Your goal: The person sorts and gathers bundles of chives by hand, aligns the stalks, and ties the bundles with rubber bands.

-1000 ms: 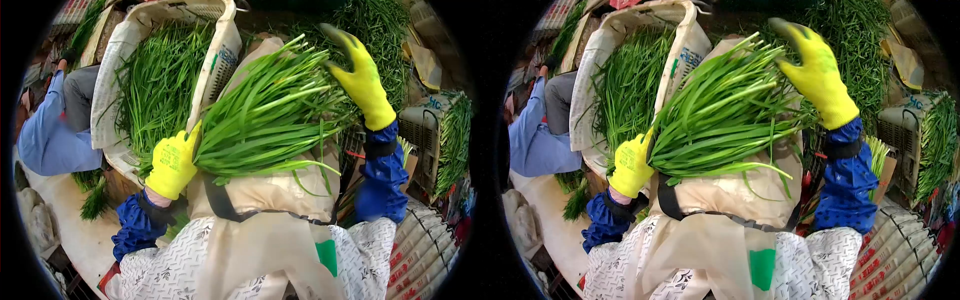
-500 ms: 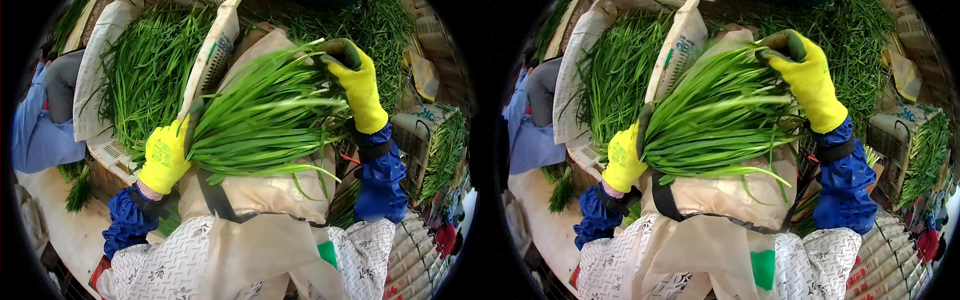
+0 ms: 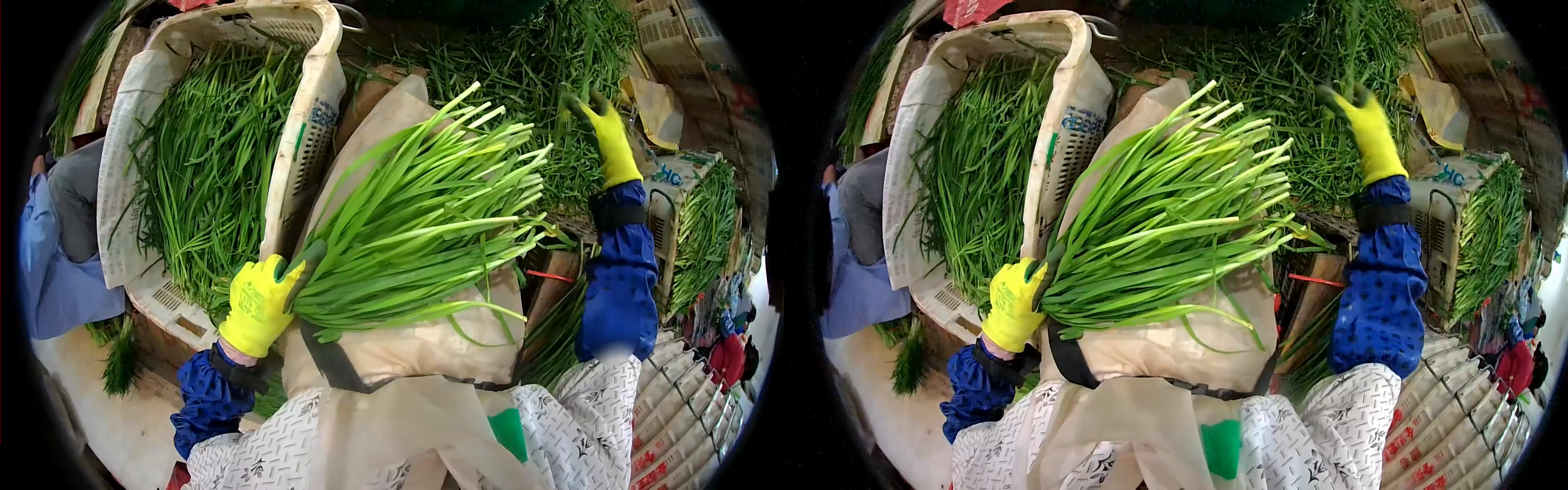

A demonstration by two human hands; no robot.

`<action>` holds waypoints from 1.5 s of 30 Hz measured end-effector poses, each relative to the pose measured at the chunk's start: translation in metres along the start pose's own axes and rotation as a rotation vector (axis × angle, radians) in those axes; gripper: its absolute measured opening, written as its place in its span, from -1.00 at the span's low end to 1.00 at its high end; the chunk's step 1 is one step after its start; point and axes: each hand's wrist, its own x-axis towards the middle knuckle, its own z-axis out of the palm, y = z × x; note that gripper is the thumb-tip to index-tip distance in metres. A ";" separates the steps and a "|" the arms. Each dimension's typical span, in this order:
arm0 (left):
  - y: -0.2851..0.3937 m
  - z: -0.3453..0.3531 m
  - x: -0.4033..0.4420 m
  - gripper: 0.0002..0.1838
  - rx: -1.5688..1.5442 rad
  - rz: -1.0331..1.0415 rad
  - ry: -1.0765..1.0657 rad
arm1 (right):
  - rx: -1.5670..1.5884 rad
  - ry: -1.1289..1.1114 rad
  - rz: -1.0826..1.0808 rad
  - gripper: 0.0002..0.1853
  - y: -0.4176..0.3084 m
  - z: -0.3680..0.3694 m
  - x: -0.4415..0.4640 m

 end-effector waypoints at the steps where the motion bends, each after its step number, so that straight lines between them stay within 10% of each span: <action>1: 0.001 -0.002 0.002 -0.36 -0.010 0.001 0.003 | 0.213 -0.069 0.094 -0.26 -0.059 0.025 -0.045; 5: 0.005 -0.001 0.008 -0.38 -0.036 0.016 0.032 | 0.367 -0.625 -0.315 -0.44 -0.073 0.068 -0.067; 6: 0.005 -0.003 0.004 -0.38 -0.038 0.004 0.035 | 0.508 -0.686 -0.140 -0.43 -0.090 0.066 -0.080; 7: 0.006 -0.005 0.004 -0.38 -0.028 0.008 0.034 | 0.460 -0.639 -0.332 -0.51 -0.085 0.067 -0.071; 11: 0.002 -0.002 -0.003 -0.44 0.028 0.007 -0.034 | 0.728 -0.205 0.014 -0.68 -0.058 0.017 -0.037; 12: 0.002 -0.003 -0.003 -0.44 0.026 0.003 -0.044 | 0.453 0.178 0.060 -0.67 -0.066 0.014 -0.034; 15: 0.004 -0.007 -0.001 -0.42 0.027 0.013 -0.046 | 0.063 0.156 -0.387 -0.64 -0.090 0.017 -0.045; 21: 0.006 -0.008 0.001 -0.41 0.056 0.040 -0.040 | -0.922 -0.418 -0.676 -0.48 -0.148 0.086 -0.085; 25: 0.004 -0.003 -0.008 -0.42 0.067 -0.012 -0.031 | 0.072 -0.699 -0.249 -0.78 -0.152 0.090 -0.105; 29: 0.008 -0.003 -0.004 -0.44 0.035 -0.015 -0.019 | -0.080 -0.255 -0.522 -0.80 -0.113 0.076 -0.086; 34: 0.002 -0.001 -0.007 -0.43 0.048 0.015 -0.008 | -0.802 0.342 -0.255 -0.65 -0.085 0.003 -0.049; 37: 0.007 0.002 -0.003 -0.33 0.024 -0.027 -0.013 | -0.438 -0.093 -0.476 -0.52 -0.110 0.009 -0.113; 38: 0.008 0.005 -0.002 -0.31 0.015 -0.035 -0.012 | -0.193 -0.226 -0.223 -0.52 -0.108 0.019 -0.122; 40: 0.007 0.009 -0.004 -0.26 0.003 -0.049 -0.016 | -0.396 -0.143 -0.441 -0.57 -0.110 0.049 -0.133; 45: 0.009 0.005 -0.007 -0.42 -0.006 -0.051 0.008 | 0.524 -0.330 -0.062 -0.75 -0.102 0.066 -0.125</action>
